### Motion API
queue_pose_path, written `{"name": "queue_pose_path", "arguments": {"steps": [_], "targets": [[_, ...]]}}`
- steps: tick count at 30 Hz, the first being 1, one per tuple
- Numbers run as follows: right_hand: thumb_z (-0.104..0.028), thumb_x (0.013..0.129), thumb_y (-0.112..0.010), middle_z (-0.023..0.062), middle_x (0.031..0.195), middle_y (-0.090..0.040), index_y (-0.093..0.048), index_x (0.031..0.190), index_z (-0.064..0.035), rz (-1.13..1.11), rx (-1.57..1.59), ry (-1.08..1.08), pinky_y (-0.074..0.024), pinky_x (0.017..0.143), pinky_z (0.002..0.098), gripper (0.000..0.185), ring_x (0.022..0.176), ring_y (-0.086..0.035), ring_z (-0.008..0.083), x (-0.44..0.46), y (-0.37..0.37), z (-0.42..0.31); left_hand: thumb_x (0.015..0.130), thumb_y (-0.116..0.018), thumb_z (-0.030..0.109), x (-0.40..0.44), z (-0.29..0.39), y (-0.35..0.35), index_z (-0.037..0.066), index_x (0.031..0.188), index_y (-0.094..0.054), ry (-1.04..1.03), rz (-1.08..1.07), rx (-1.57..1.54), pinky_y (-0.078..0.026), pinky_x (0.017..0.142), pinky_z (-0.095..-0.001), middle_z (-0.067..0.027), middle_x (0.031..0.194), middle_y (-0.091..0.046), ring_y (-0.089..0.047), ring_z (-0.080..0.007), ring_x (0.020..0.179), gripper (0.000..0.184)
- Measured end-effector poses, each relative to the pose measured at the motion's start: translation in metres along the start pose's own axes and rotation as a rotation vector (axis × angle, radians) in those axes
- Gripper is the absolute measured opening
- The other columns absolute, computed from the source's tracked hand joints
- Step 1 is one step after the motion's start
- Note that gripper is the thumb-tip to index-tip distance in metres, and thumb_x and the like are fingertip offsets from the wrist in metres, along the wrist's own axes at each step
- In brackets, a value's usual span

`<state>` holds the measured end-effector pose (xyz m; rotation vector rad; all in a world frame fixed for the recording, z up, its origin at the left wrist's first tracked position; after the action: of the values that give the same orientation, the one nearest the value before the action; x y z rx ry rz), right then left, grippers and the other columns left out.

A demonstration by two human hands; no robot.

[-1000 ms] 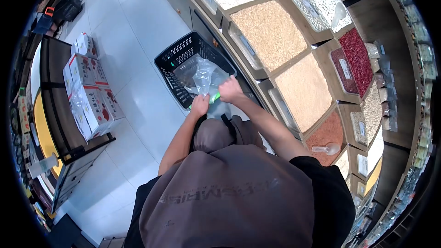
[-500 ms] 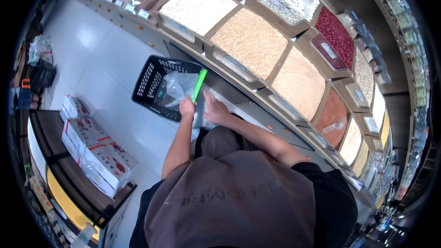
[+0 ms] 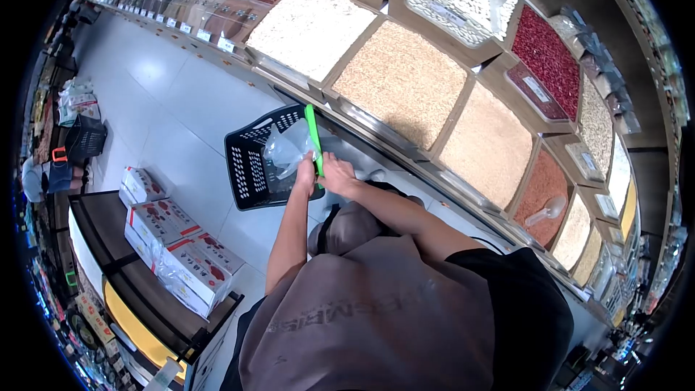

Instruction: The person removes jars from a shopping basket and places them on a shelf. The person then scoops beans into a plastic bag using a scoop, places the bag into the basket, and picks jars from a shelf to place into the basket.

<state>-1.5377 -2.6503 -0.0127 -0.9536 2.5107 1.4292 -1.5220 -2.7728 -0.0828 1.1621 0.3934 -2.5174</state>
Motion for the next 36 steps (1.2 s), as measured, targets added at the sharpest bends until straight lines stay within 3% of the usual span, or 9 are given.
{"name": "queue_pose_path", "arguments": {"steps": [9, 12, 15, 22, 26, 31, 33, 34, 36], "targets": [[-0.020, 0.081, -0.063, 0.0229, 0.089, -0.070, -0.042, 0.126, 0.0066, -0.055, 0.065, -0.085, -0.0541, 0.078, 0.0466, 0.056, 0.088, -0.069, 0.0368, 0.029, 0.033, 0.033, 0.101, -0.040, 0.042, 0.035, 0.026, -0.032, -0.004, 0.122, -0.054, 0.002, -0.119, 0.015, -0.043, 0.094, -0.0380, -0.0163, 0.113, -0.062, -0.058, -0.0261, 0.105, 0.053], [-0.022, 0.083, -0.060, 0.0224, 0.088, -0.070, -0.056, 0.116, 0.0058, 0.055, 0.104, -0.067, -0.0539, 0.076, 0.0467, 0.043, 0.086, -0.069, 0.0376, 0.031, 0.061, 0.048, 0.104, -0.029, 0.042, 0.052, 0.041, -0.047, -0.005, 0.120, -0.054, -0.045, -0.190, 0.049, -0.039, 0.103, -0.0434, -0.0207, 0.115, -0.063, -0.058, -0.0323, 0.109, 0.056], [-0.029, 0.084, -0.058, 0.0215, 0.091, -0.070, -0.071, 0.086, 0.0008, -0.106, 0.108, -0.064, -0.0535, 0.077, 0.0466, 0.032, 0.086, -0.068, 0.0375, 0.033, 0.085, 0.058, 0.104, -0.034, 0.043, 0.069, 0.058, -0.066, -0.006, 0.104, -0.057, -0.100, -0.011, -0.061, -0.052, 0.083, -0.0353, -0.0172, 0.093, -0.067, -0.065, -0.0257, 0.082, 0.054], [-0.043, 0.086, -0.060, 0.0243, 0.093, -0.068, -0.068, 0.092, 0.0042, -0.149, 0.208, 0.007, -0.0519, 0.081, 0.0473, 0.048, 0.092, -0.066, 0.0395, 0.007, 0.113, 0.067, 0.103, -0.030, 0.050, 0.093, 0.088, -0.087, -0.009, 0.119, -0.054, -0.099, -0.090, -0.057, -0.052, 0.088, -0.0352, -0.0169, 0.112, -0.065, -0.065, -0.0259, 0.094, 0.065], [-0.048, 0.089, -0.057, 0.0251, 0.096, -0.066, -0.064, 0.101, 0.0036, -0.139, 0.255, -0.030, -0.0488, 0.084, 0.0489, 0.054, 0.095, -0.064, 0.0399, -0.014, 0.138, 0.085, 0.104, -0.035, 0.045, 0.072, 0.093, -0.077, -0.010, 0.125, -0.050, -0.138, 0.132, 0.028, -0.053, 0.083, -0.0344, -0.0196, 0.116, -0.063, -0.065, -0.0251, 0.098, 0.061], [-0.049, 0.091, -0.058, 0.0207, 0.092, -0.067, -0.064, 0.101, 0.0013, 0.107, 0.548, -0.129, -0.0507, 0.080, 0.0403, 0.051, 0.092, -0.067, 0.0313, -0.040, 0.178, 0.100, 0.104, -0.036, 0.041, 0.009, 0.135, -0.076, -0.009, 0.130, -0.050, -0.658, 0.410, 0.432, -0.046, 0.096, -0.0389, -0.0253, 0.127, -0.058, -0.061, -0.0282, 0.110, 0.058], [-0.043, 0.092, -0.062, 0.0166, 0.092, -0.067, -0.062, 0.106, 0.0015, 0.036, 0.995, -0.162, -0.0507, 0.077, 0.0330, 0.047, 0.090, -0.067, 0.0214, -0.040, 0.207, 0.094, 0.104, -0.037, 0.035, -0.069, 0.178, -0.139, -0.005, 0.131, -0.053, -0.971, 0.359, 0.755, -0.043, 0.098, -0.0406, -0.0260, 0.132, -0.054, -0.058, -0.0303, 0.115, 0.051], [-0.037, 0.092, -0.064, 0.0152, 0.104, -0.064, -0.054, 0.120, 0.0006, 0.034, 1.057, -0.128, -0.0502, 0.077, 0.0295, 0.048, 0.093, -0.065, 0.0163, -0.032, 0.208, 0.097, 0.104, -0.037, 0.035, -0.048, 0.174, -0.136, -0.005, 0.131, -0.053, -0.968, 0.368, 0.753, -0.043, 0.098, -0.0406, -0.0260, 0.132, -0.054, -0.058, -0.0303, 0.115, 0.051], [-0.041, 0.090, -0.066, 0.0200, 0.123, -0.056, -0.038, 0.139, -0.0006, 0.261, 0.990, 0.106, -0.0507, 0.083, 0.0327, 0.070, 0.106, -0.061, 0.0237, -0.024, 0.221, 0.103, 0.101, -0.040, 0.021, -0.023, 0.172, -0.153, -0.006, 0.126, -0.052, -1.083, 0.073, 1.199, -0.043, 0.093, -0.0472, -0.0277, 0.122, -0.056, -0.057, -0.0392, 0.109, 0.039]]}}
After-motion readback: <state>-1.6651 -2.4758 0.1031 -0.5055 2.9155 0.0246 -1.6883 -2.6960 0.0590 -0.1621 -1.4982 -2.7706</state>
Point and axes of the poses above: each hand's wrist, its own x-axis towards the middle knuckle, its own y-axis out of the back of the hand, z = x × y, the point moved 2 cm from there along x, towards the middle knuckle
